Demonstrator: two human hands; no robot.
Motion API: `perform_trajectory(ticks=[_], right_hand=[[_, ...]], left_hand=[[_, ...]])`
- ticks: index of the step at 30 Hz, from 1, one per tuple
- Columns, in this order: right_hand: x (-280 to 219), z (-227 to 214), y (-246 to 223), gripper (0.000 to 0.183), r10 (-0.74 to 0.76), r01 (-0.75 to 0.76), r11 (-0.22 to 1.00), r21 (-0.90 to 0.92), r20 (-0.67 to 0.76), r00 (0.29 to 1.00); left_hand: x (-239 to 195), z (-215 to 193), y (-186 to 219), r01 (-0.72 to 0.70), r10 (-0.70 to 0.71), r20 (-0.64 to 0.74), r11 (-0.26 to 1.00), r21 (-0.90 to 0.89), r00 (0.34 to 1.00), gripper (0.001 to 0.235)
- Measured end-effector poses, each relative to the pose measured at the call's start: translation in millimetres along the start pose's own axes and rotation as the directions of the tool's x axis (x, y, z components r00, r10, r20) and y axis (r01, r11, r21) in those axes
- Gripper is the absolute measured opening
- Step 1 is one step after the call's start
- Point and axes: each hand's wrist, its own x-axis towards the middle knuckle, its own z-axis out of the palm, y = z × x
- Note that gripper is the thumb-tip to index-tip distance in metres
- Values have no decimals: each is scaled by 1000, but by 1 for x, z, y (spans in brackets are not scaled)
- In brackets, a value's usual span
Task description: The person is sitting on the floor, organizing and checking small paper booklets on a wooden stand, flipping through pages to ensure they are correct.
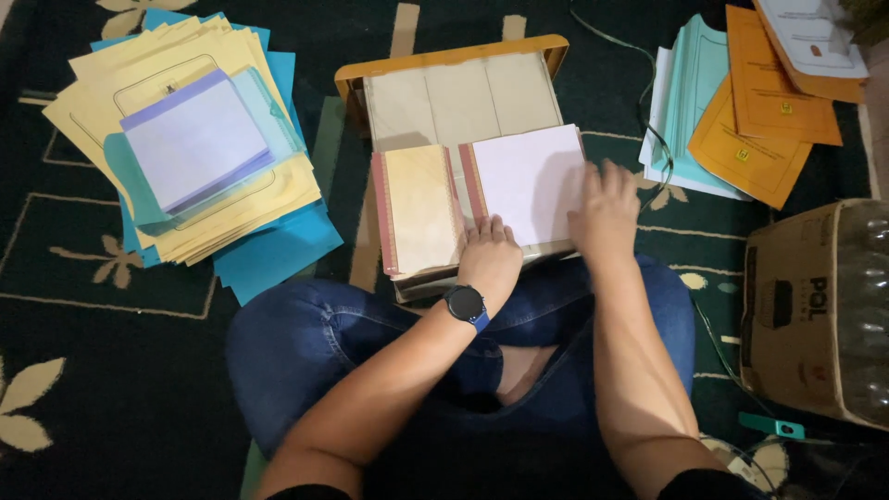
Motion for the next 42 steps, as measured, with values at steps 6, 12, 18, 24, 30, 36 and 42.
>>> perform_trajectory(ticks=[6,12,18,24,30,36,42], right_hand=[[5,49,-18,60,-344,269,875,402,126,930],[54,51,-28,57,-489,446,824,349,41,871],[-3,18,-14,55,-514,451,778,436,30,857],[7,19,-10,59,-514,410,809,421,168,841],[69,47,-31,59,-495,429,832,351,122,860],[13,38,-22,64,-446,379,862,336,152,882],[19,36,-26,65,-430,329,865,380,221,875]], left_hand=[[-1,7,5,16,-15,-29,1000,6,999,37],[2,12,5,23,-23,-16,1000,-16,1000,37],[5,21,7,36,-36,26,999,-2,999,33],[6,29,6,42,-42,-13,999,-4,999,36],[3,16,5,10,-9,37,1000,-27,999,34],[1,3,14,52,-53,-64,998,-24,997,37],[-7,-75,-25,-34,-39,-170,914,-404,985,26]])
